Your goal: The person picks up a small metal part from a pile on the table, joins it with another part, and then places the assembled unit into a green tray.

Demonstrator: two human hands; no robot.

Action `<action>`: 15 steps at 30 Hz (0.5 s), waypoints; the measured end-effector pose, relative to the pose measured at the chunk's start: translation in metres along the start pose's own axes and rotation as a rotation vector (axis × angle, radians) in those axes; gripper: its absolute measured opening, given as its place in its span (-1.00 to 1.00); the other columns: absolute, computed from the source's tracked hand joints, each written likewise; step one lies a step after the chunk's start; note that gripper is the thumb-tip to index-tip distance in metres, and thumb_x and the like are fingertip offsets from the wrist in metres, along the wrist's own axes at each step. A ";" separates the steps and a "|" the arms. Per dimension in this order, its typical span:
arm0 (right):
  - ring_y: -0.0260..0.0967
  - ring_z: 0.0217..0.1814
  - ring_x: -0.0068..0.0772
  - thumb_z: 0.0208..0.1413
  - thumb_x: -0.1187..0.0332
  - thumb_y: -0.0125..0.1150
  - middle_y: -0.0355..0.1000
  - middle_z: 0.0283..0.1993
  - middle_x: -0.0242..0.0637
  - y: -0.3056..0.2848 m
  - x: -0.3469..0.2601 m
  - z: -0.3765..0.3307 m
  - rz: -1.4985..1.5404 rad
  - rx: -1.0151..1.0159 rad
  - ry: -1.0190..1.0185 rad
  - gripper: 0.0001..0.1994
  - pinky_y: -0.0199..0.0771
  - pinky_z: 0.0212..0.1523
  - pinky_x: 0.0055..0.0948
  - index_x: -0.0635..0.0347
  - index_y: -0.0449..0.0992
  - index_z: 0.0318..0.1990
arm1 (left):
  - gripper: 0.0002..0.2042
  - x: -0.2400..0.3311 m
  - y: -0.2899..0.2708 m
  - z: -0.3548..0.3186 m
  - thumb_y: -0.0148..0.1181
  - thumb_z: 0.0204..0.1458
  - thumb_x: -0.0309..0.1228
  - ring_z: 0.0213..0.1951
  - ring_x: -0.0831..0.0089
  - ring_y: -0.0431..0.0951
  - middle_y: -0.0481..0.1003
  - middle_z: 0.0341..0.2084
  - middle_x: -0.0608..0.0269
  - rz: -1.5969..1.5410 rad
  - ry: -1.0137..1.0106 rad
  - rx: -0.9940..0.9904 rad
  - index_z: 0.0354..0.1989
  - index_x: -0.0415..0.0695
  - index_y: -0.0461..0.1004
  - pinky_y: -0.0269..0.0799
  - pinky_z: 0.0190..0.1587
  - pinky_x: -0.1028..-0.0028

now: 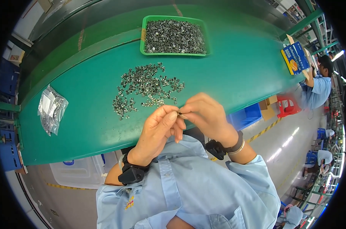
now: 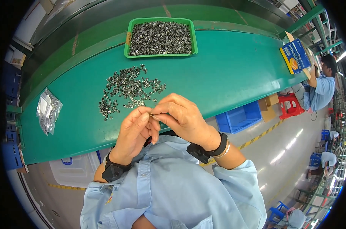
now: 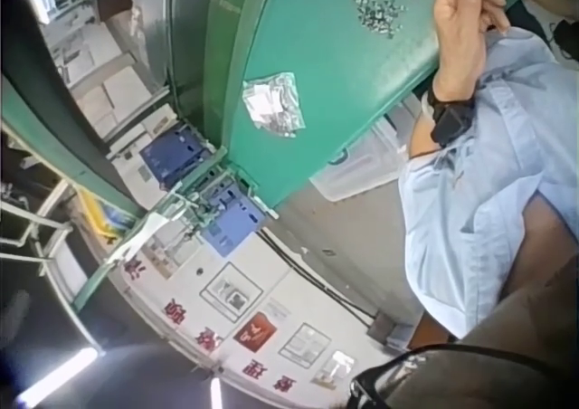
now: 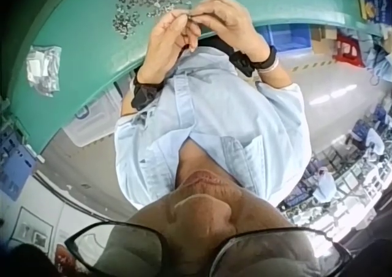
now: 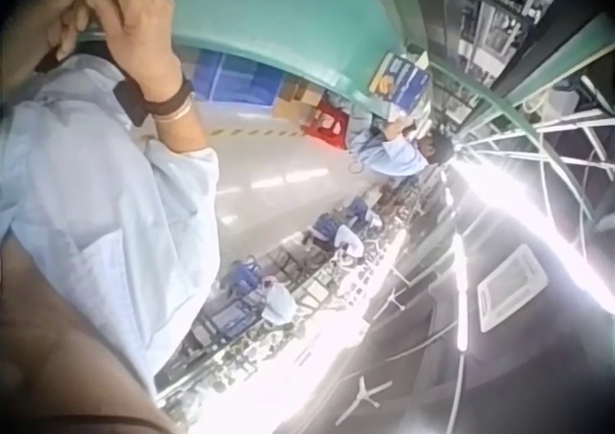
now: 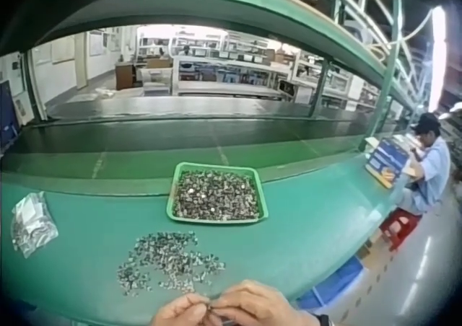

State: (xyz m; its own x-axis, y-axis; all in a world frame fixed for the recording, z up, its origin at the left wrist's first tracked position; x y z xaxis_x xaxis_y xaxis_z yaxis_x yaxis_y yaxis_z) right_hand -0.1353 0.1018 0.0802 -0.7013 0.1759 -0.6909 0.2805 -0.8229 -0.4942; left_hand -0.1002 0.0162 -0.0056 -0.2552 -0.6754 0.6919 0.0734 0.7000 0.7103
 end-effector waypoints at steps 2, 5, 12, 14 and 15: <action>0.38 -0.35 -0.33 -0.20 0.56 0.32 0.40 -0.38 -0.31 0.000 0.001 0.000 0.018 -0.012 0.003 -0.81 0.39 -0.40 -0.44 0.18 0.50 -0.36 | -0.83 0.001 0.004 -0.001 -0.03 0.19 -0.36 -0.53 0.53 0.44 0.45 -0.47 0.22 -0.019 -0.014 -0.020 -0.18 -0.21 0.32 0.35 -0.50 0.56; 0.38 -0.34 -0.34 -0.19 0.56 0.32 0.40 -0.37 -0.31 0.002 0.003 -0.002 0.056 -0.041 0.013 -0.82 0.39 -0.39 -0.45 0.18 0.51 -0.35 | -0.83 0.000 0.001 0.000 -0.02 0.18 -0.35 -0.54 0.53 0.45 0.46 -0.48 0.22 0.007 -0.006 -0.018 -0.20 -0.20 0.32 0.35 -0.51 0.56; 0.37 -0.31 -0.35 -0.18 0.56 0.32 0.40 -0.37 -0.32 0.001 0.004 -0.012 0.051 0.061 0.032 -0.80 0.39 -0.36 -0.46 0.17 0.50 -0.34 | -0.85 -0.002 0.000 0.001 0.02 0.16 -0.34 -0.56 0.52 0.44 0.47 -0.50 0.22 0.002 0.017 -0.034 -0.25 -0.17 0.32 0.35 -0.53 0.54; 0.37 -0.31 -0.35 -0.18 0.56 0.32 0.40 -0.37 -0.33 0.002 0.004 -0.015 0.065 0.072 0.037 -0.80 0.38 -0.35 -0.46 0.17 0.49 -0.33 | -0.86 -0.003 0.000 0.001 0.02 0.16 -0.35 -0.57 0.51 0.44 0.47 -0.50 0.22 -0.015 0.030 -0.037 -0.26 -0.16 0.32 0.34 -0.53 0.54; 0.37 -0.31 -0.35 -0.17 0.56 0.32 0.40 -0.37 -0.33 0.003 0.004 -0.017 0.079 0.083 0.044 -0.80 0.38 -0.35 -0.46 0.17 0.49 -0.33 | -0.86 -0.004 0.000 0.001 0.02 0.16 -0.35 -0.57 0.51 0.44 0.47 -0.50 0.22 -0.014 0.031 -0.038 -0.26 -0.16 0.32 0.34 -0.53 0.54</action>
Point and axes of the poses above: each hand's wrist, its own z-axis towards the middle knuckle, its own y-axis out of the palm, x = y × z, the point moved 10 cm from there along z, towards the middle knuckle
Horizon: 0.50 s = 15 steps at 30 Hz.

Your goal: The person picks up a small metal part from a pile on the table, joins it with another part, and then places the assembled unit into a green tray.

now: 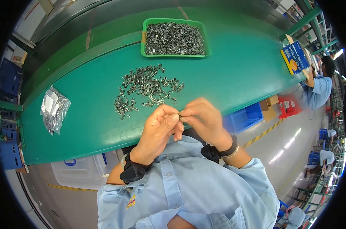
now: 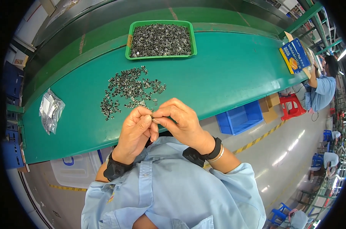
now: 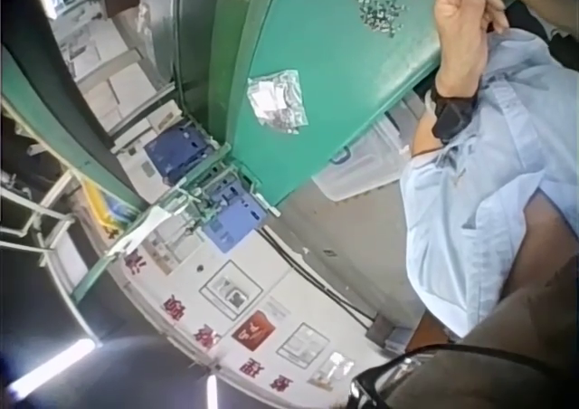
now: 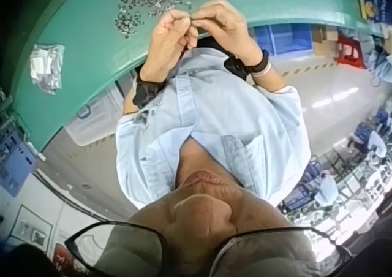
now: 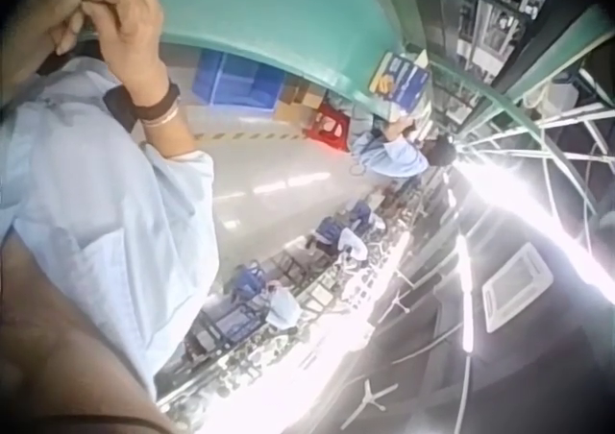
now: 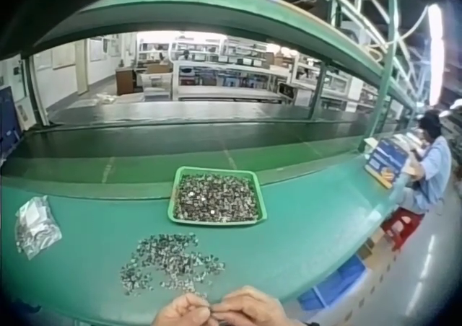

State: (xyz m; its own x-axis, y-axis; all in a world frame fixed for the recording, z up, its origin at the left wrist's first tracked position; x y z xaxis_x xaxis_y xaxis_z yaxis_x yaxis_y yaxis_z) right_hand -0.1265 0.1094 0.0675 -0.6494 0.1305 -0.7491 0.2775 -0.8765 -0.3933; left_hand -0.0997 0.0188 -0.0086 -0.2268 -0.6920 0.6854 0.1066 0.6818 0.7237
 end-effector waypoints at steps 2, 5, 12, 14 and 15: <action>0.37 -0.31 -0.35 -0.17 0.56 0.32 0.40 -0.37 -0.33 0.001 0.000 -0.003 0.014 0.010 0.006 -0.79 0.38 -0.34 -0.47 0.17 0.48 -0.32 | -0.88 -0.002 0.002 0.000 0.03 0.16 -0.36 -0.57 0.51 0.44 0.48 -0.51 0.22 -0.065 0.011 -0.032 -0.27 -0.14 0.32 0.34 -0.54 0.54; 0.37 -0.31 -0.35 -0.16 0.56 0.31 0.40 -0.37 -0.31 0.001 0.003 -0.006 0.089 0.035 0.043 -0.79 0.38 -0.33 -0.48 0.17 0.47 -0.31 | -0.88 -0.005 0.006 0.001 0.03 0.15 -0.36 -0.60 0.50 0.43 0.46 -0.55 0.21 -0.122 0.021 -0.049 -0.29 -0.14 0.31 0.33 -0.57 0.54; 0.38 -0.33 -0.33 -0.14 0.57 0.29 0.42 -0.36 -0.27 0.002 0.001 -0.008 0.031 0.008 -0.008 -0.80 0.38 -0.37 -0.46 0.18 0.46 -0.32 | -0.86 -0.002 0.004 0.000 0.03 0.15 -0.35 -0.66 0.47 0.39 0.43 -0.62 0.22 -0.069 0.011 -0.063 -0.32 -0.14 0.28 0.31 -0.59 0.53; 0.38 -0.34 -0.33 -0.14 0.58 0.29 0.42 -0.35 -0.26 0.001 -0.001 -0.006 -0.020 -0.010 -0.050 -0.81 0.38 -0.37 -0.46 0.18 0.46 -0.32 | -0.86 -0.002 0.001 0.000 0.02 0.16 -0.35 -0.66 0.48 0.39 0.43 -0.62 0.21 0.011 -0.013 -0.013 -0.32 -0.15 0.28 0.32 -0.59 0.53; 0.39 -0.34 -0.32 -0.14 0.58 0.29 0.43 -0.35 -0.26 0.001 -0.003 -0.005 -0.049 -0.030 -0.085 -0.81 0.38 -0.38 -0.46 0.18 0.46 -0.32 | -0.86 -0.002 -0.001 0.000 0.01 0.16 -0.35 -0.67 0.48 0.39 0.43 -0.62 0.21 0.050 -0.025 0.011 -0.32 -0.16 0.28 0.32 -0.59 0.53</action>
Point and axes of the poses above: each hand's wrist, its own z-axis towards the middle knuckle, its own y-axis out of the palm, x = y × z, the point moved 10 cm from there along z, towards the middle knuckle
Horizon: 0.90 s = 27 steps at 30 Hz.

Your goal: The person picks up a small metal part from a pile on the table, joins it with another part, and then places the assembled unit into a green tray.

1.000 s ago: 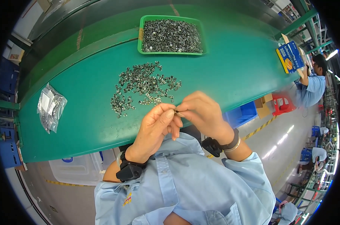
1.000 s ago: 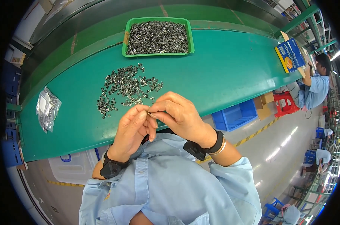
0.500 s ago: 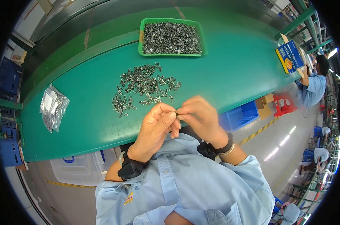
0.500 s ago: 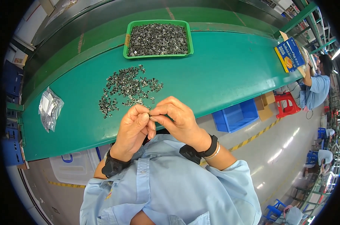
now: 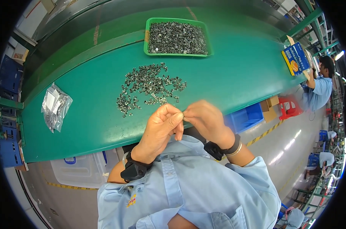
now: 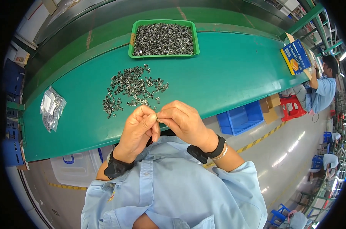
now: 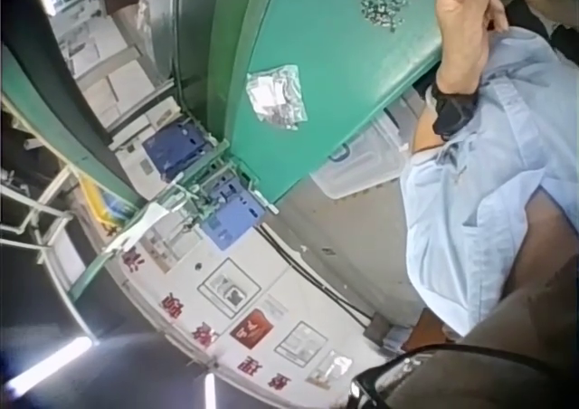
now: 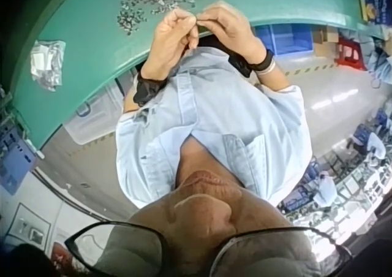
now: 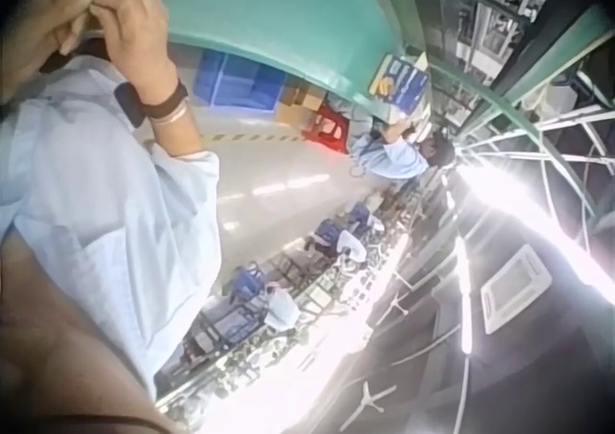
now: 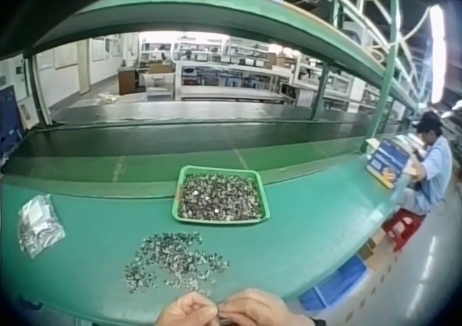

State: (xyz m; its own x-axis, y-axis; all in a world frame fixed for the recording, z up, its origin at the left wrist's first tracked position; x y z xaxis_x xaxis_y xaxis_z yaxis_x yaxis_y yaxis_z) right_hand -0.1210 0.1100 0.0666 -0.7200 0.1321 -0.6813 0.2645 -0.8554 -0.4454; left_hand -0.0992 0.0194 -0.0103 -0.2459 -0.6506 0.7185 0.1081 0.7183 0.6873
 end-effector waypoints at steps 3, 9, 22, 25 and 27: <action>0.39 -0.35 -0.32 -0.14 0.59 0.28 0.43 -0.35 -0.26 0.002 -0.007 0.003 -0.059 -0.042 -0.070 -0.81 0.38 -0.39 -0.45 0.19 0.45 -0.32 | -0.85 0.005 0.002 -0.003 0.00 0.17 -0.34 -0.68 0.47 0.38 0.43 -0.63 0.20 -0.005 0.021 0.034 -0.31 -0.16 0.28 0.31 -0.59 0.51; 0.39 -0.34 -0.36 -0.11 0.59 0.26 0.43 -0.37 -0.28 -0.003 -0.007 0.002 0.146 0.040 0.028 -0.82 0.40 -0.39 -0.46 0.19 0.44 -0.33 | -0.84 -0.001 0.013 -0.004 -0.01 0.17 -0.30 -0.70 0.45 0.36 0.43 -0.63 0.20 -0.172 -0.017 -0.049 -0.29 -0.14 0.29 0.25 -0.62 0.48; 0.41 -0.38 -0.39 -0.10 0.60 0.25 0.44 -0.39 -0.29 0.001 -0.018 0.005 0.206 -0.010 -0.039 -0.84 0.41 -0.43 -0.48 0.19 0.45 -0.35 | -0.82 0.002 0.019 -0.006 0.06 0.13 -0.27 -0.70 0.46 0.35 0.43 -0.63 0.22 -0.183 -0.002 -0.153 -0.32 -0.10 0.28 0.21 -0.64 0.49; 0.41 -0.39 -0.38 -0.09 0.60 0.24 0.44 -0.39 -0.29 0.002 -0.014 0.006 0.186 -0.032 -0.024 -0.85 0.41 -0.44 -0.49 0.19 0.45 -0.35 | -0.81 0.006 0.013 -0.007 0.07 0.13 -0.27 -0.70 0.45 0.36 0.42 -0.65 0.23 -0.076 -0.034 -0.089 -0.33 -0.11 0.27 0.23 -0.64 0.48; 0.41 -0.39 -0.38 -0.09 0.60 0.24 0.44 -0.39 -0.29 0.003 -0.012 0.005 0.177 -0.042 -0.015 -0.85 0.41 -0.44 -0.49 0.19 0.45 -0.35 | -0.84 0.006 0.009 -0.006 0.06 0.14 -0.32 -0.64 0.46 0.39 0.43 -0.62 0.22 -0.065 -0.076 -0.079 -0.33 -0.13 0.29 0.30 -0.58 0.51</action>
Point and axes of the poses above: each hand's wrist, its own z-axis towards the middle knuckle, its own y-axis out of the palm, x = y × z, the point moved 10 cm from there along z, towards the middle knuckle
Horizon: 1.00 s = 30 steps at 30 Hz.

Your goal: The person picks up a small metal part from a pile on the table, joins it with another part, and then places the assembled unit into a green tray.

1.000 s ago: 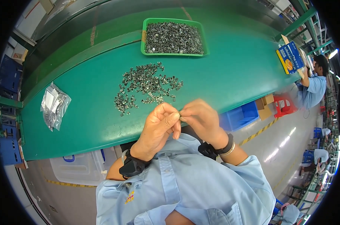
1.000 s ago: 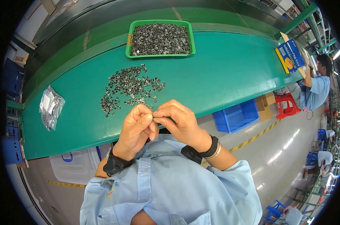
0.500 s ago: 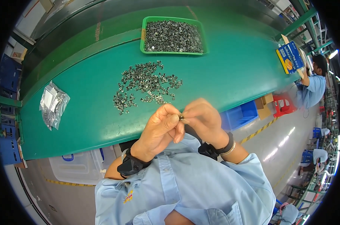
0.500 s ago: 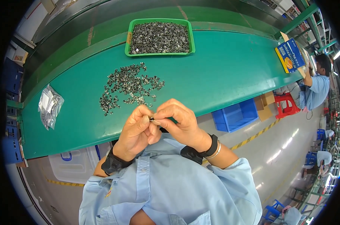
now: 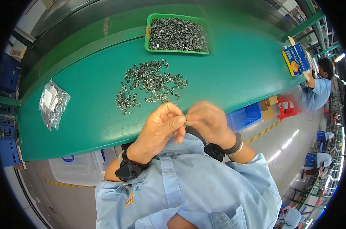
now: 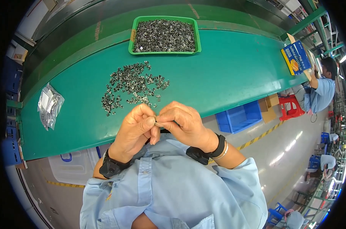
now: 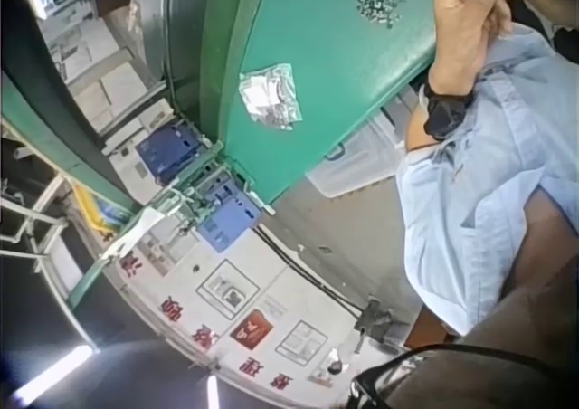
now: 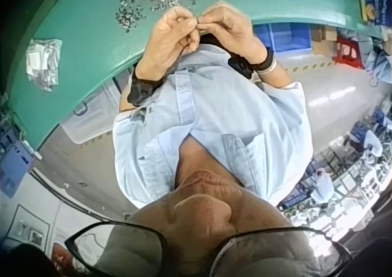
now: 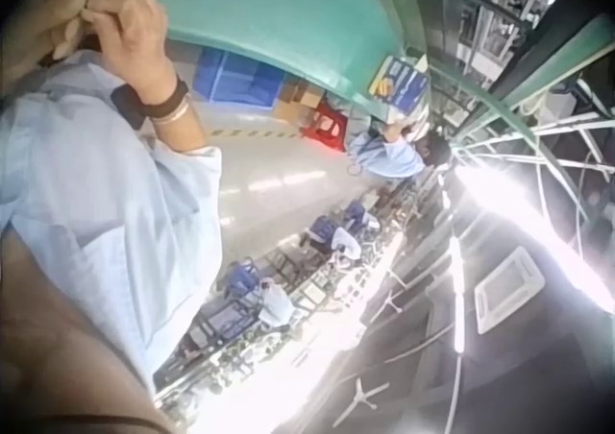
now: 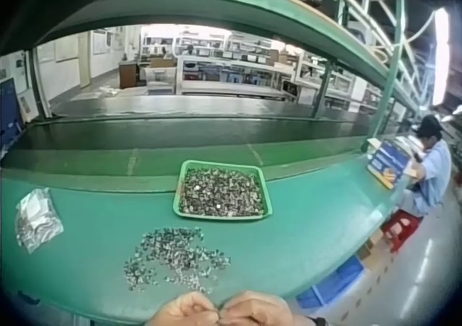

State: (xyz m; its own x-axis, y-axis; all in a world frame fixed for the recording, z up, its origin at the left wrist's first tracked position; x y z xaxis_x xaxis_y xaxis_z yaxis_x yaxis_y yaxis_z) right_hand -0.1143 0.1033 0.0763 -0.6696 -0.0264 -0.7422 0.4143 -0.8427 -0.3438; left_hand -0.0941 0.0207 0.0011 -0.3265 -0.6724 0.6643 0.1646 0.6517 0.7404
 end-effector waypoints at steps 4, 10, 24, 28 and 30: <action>0.37 -0.37 -0.39 -0.07 0.58 0.25 0.42 -0.37 -0.28 0.003 0.014 -0.006 0.034 -0.008 0.106 -0.85 0.37 -0.38 -0.48 0.19 0.43 -0.34 | -0.86 -0.006 -0.001 0.000 0.04 0.15 -0.34 -0.61 0.48 0.41 0.44 -0.58 0.22 -0.062 -0.005 -0.023 -0.31 -0.14 0.29 0.34 -0.54 0.53; 0.34 -0.33 -0.46 -0.05 0.60 0.23 0.42 -0.35 -0.28 -0.002 0.027 -0.012 0.184 0.074 0.214 -0.87 0.36 -0.36 -0.52 0.20 0.43 -0.35 | -0.86 -0.005 0.006 0.001 0.00 0.17 -0.34 -0.58 0.49 0.42 0.44 -0.53 0.21 -0.098 -0.017 -0.041 -0.28 -0.14 0.28 0.34 -0.53 0.54; 0.40 -0.33 -0.44 -0.03 0.55 0.23 0.45 -0.36 -0.31 -0.003 0.022 -0.010 0.072 0.077 0.166 -0.88 0.41 -0.36 -0.52 0.18 0.46 -0.32 | -0.88 -0.002 -0.001 -0.001 0.03 0.16 -0.37 -0.54 0.53 0.44 0.46 -0.53 0.23 0.045 0.003 0.019 -0.27 -0.15 0.30 0.33 -0.53 0.56; 0.40 -0.33 -0.43 -0.04 0.56 0.24 0.45 -0.37 -0.31 -0.002 0.023 -0.009 0.050 0.070 0.175 -0.87 0.42 -0.36 -0.51 0.18 0.45 -0.32 | -0.87 -0.001 -0.004 -0.001 0.02 0.16 -0.37 -0.53 0.53 0.45 0.46 -0.52 0.22 0.063 0.011 0.017 -0.25 -0.15 0.31 0.32 -0.53 0.57; 0.38 -0.34 -0.46 -0.03 0.55 0.23 0.43 -0.37 -0.31 0.000 0.026 -0.008 0.049 0.057 0.179 -0.87 0.39 -0.35 -0.52 0.18 0.44 -0.31 | -0.86 0.000 -0.005 0.000 0.02 0.16 -0.36 -0.53 0.53 0.45 0.46 -0.51 0.22 0.066 0.015 0.010 -0.23 -0.16 0.31 0.32 -0.53 0.57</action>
State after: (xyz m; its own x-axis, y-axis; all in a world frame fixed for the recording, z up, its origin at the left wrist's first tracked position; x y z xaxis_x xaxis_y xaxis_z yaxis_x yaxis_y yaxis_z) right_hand -0.1266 0.1069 0.0525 -0.5272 0.0233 -0.8494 0.4048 -0.8720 -0.2752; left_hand -0.0946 0.0177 -0.0024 -0.3015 -0.6325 0.7134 0.1759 0.6985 0.6936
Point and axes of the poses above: each hand's wrist, its own z-axis towards the middle knuckle, its own y-axis out of the palm, x = y × z, the point moved 10 cm from there along z, towards the middle knuckle
